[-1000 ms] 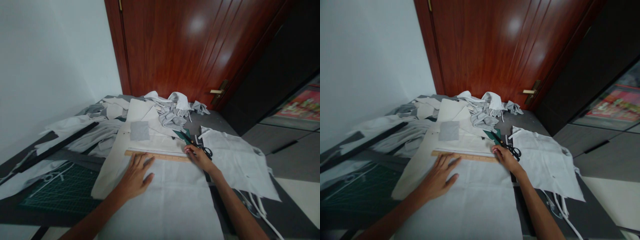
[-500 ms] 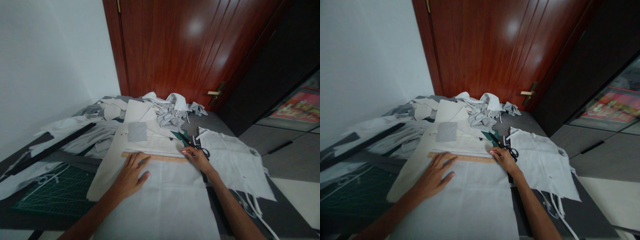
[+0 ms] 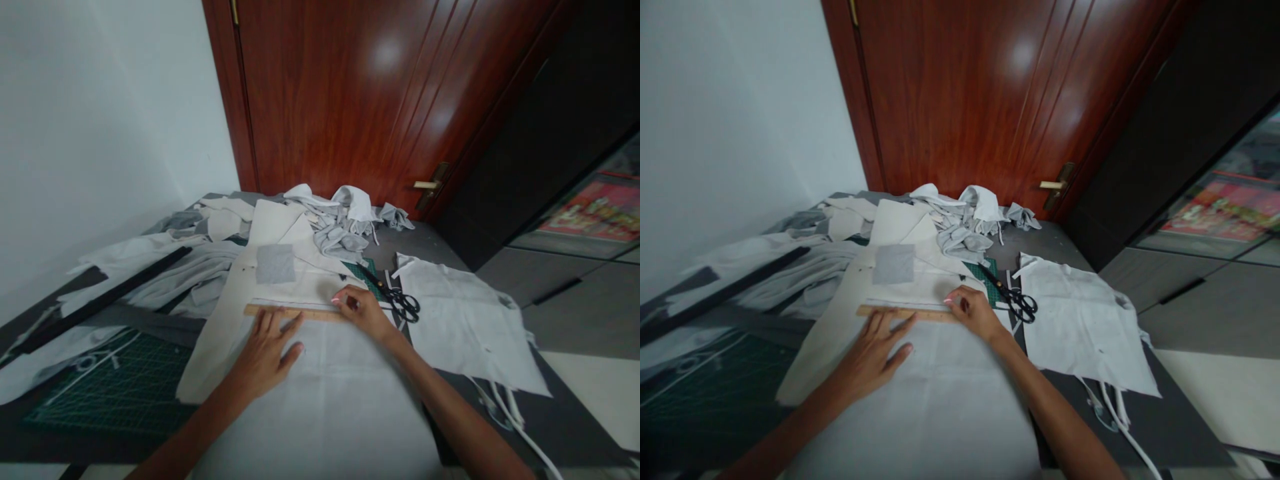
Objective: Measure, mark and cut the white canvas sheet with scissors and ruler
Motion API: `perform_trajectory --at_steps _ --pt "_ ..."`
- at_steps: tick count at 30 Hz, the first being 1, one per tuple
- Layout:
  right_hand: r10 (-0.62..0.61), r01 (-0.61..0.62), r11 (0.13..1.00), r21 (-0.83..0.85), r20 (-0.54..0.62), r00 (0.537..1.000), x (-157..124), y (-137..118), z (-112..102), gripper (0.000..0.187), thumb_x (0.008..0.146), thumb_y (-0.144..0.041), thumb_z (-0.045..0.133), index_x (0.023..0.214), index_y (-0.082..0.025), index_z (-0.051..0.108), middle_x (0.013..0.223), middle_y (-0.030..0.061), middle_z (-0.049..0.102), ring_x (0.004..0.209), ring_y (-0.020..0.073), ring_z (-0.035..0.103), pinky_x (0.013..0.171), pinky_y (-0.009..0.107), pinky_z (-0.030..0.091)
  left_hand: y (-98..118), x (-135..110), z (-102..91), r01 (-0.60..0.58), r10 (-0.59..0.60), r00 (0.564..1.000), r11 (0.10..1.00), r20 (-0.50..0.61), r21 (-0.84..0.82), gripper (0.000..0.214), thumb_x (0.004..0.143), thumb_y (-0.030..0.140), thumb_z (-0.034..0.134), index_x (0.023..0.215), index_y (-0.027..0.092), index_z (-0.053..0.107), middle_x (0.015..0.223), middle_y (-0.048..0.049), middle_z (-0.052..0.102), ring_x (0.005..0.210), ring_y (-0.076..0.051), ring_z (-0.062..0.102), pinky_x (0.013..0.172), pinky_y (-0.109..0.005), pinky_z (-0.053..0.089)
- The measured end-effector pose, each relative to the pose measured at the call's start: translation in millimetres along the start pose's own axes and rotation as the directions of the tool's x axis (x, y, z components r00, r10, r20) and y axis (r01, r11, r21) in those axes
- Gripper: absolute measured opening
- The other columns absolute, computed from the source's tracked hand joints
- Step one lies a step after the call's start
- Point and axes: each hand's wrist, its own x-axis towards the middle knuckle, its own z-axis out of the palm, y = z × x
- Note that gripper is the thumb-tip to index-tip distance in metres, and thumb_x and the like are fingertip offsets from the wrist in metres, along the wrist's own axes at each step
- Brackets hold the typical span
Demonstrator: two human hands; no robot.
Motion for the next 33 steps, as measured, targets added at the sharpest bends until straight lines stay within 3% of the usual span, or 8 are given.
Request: perform_trajectory --at_steps 5,9,13,18,22,29,33 --pt "-0.084 0.083 0.995 0.062 0.012 0.996 40 -34 32 0.017 0.094 -0.033 0.065 0.089 -0.019 0.073 0.089 0.0034 0.076 0.058 0.0104 0.054 0.059 0.024 0.043 0 -1 4.2 0.015 -0.015 1.0 1.0 -0.013 0.013 0.054 0.101 0.041 0.051 0.153 0.027 0.05 0.139 -0.0165 0.054 0.132 -0.038 0.045 0.109 -0.061 0.043" --pt "0.005 0.011 0.991 0.136 -0.11 0.994 65 -40 27 0.03 0.093 -0.048 0.064 0.091 -0.019 0.074 0.086 0.0024 0.074 0.059 0.0113 0.053 0.059 0.024 0.043 3 -2 4.1 0.042 -0.042 0.999 0.999 0.004 0.001 0.053 0.101 0.039 0.051 0.153 0.028 0.05 0.143 -0.015 0.054 0.134 -0.037 0.044 0.112 -0.061 0.041" --pt "0.124 -0.077 0.973 0.217 -0.213 0.969 65 -18 14 0.043 0.089 -0.061 0.063 0.091 -0.019 0.072 0.083 0.0027 0.07 0.061 0.0124 0.052 0.058 0.025 0.043 6 -1 1.9 0.053 -0.052 0.998 0.999 0.022 -0.015 0.053 0.101 0.038 0.051 0.152 0.026 0.051 0.143 -0.0154 0.055 0.136 -0.037 0.043 0.113 -0.063 0.038" --pt "0.282 -0.214 0.918 0.334 -0.169 0.945 41 18 8 0.051 0.081 -0.07 0.066 0.088 -0.019 0.069 0.074 0.0001 0.062 0.058 0.0111 0.045 0.05 0.022 0.037 5 0 2.8 0.047 -0.046 0.999 0.998 0.019 -0.035 0.052 0.101 0.037 0.051 0.151 0.025 0.052 0.14 -0.0159 0.056 0.137 -0.037 0.043 0.116 -0.064 0.035" --pt "0.364 -0.278 0.875 0.396 -0.161 0.918 35 28 2 0.057 0.077 -0.073 0.07 0.09 -0.018 0.071 0.069 -0.0021 0.056 0.054 0.0098 0.04 0.046 0.022 0.034 5 1 4.8 0.065 -0.064 0.998 0.997 0.024 -0.039 0.051 0.101 0.038 0.051 0.15 0.025 0.054 0.137 -0.0167 0.055 0.134 -0.037 0.044 0.114 -0.065 0.036" --pt "0.242 -0.213 0.935 0.283 -0.075 0.967 48 16 7 0.051 0.083 -0.067 0.066 0.09 -0.017 0.074 0.073 -0.0009 0.061 0.061 0.0115 0.045 0.054 0.023 0.037 11 3 -0.2 0.093 -0.092 0.996 0.996 0.019 -0.019 0.049 0.102 0.036 0.048 0.147 0.021 0.057 0.117 -0.0151 0.057 0.123 -0.035 0.049 0.111 -0.064 0.039" --pt "0.139 -0.14 0.97 0.196 0.016 0.99 53 5 30 0.04 0.09 -0.055 0.063 0.091 -0.018 0.076 0.081 0.0006 0.07 0.061 0.0112 0.047 0.06 0.024 0.04 11 0 -0.2 0.071 -0.072 0.997 0.997 0.035 0.014 0.051 0.103 0.038 0.046 0.151 0.022 0.052 0.128 -0.0172 0.056 0.127 -0.037 0.046 0.112 -0.064 0.038"
